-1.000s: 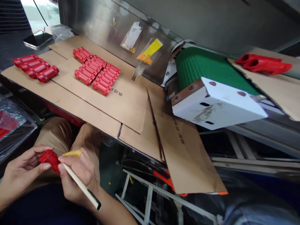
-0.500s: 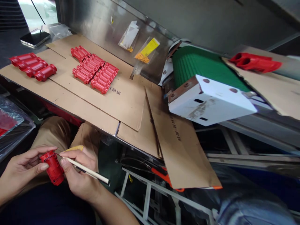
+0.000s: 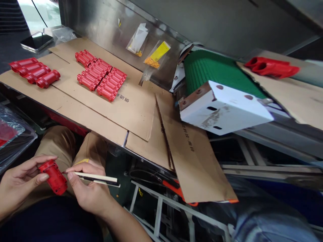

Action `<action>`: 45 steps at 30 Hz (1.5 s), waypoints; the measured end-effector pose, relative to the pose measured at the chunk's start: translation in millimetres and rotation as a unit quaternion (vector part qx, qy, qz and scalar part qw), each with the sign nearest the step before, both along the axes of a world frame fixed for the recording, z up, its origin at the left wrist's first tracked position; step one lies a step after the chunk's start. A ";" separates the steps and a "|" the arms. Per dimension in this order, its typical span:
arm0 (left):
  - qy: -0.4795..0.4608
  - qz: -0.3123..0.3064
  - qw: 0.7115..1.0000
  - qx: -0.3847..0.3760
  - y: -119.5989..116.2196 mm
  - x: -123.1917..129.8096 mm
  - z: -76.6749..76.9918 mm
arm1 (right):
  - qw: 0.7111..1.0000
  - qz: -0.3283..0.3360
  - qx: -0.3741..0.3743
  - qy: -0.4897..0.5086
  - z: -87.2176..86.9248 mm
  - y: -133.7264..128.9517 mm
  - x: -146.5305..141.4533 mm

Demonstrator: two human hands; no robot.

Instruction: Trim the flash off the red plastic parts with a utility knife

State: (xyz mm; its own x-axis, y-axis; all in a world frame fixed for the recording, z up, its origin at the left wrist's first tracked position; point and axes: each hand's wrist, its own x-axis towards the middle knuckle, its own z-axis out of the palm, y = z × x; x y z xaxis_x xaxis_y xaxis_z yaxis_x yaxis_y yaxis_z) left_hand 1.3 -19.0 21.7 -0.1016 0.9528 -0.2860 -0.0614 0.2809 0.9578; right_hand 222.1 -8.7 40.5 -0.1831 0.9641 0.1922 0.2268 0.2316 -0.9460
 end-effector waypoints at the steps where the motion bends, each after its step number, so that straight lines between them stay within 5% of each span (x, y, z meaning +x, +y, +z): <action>1: 0.003 0.006 1.000 0.002 1.1 0.1 1.9 | 1.000 -0.001 0.003 0.005 0.3 0.0 1.2; 9: -0.020 -0.011 1.000 -0.020 2.9 4.0 8.7 | 0.996 -0.003 0.083 0.042 -1.2 -1.5 -5.4; 19: -0.017 -0.025 1.000 0.002 -2.8 -2.0 -9.0 | 0.995 -0.022 0.093 0.021 -7.8 -6.7 -9.3; 23: -0.007 -0.023 0.998 0.065 0.4 -0.6 -11.9 | 0.995 -0.002 0.095 -0.005 -10.9 -7.0 -13.7; 30: -0.008 0.017 0.993 0.113 -1.5 3.7 -16.2 | 0.957 -0.013 0.275 -0.093 -24.6 -10.0 -31.9; 32: -0.018 0.005 0.996 0.088 -2.6 -1.0 -19.0 | 0.972 -0.020 0.230 -0.044 -24.8 -12.9 -33.5; 36: -0.059 -0.040 0.997 0.030 -0.8 -11.3 -25.0 | 0.984 -0.038 -0.006 0.171 -26.5 -14.2 -29.4; 42: -0.157 0.018 0.987 -0.032 1.6 -4.3 -23.4 | 0.885 0.023 -0.243 0.397 -39.5 0.6 -17.1; 45: -0.190 0.029 0.979 -0.072 4.2 0.5 -16.2 | 0.813 0.122 -0.311 0.478 -43.5 4.5 -13.9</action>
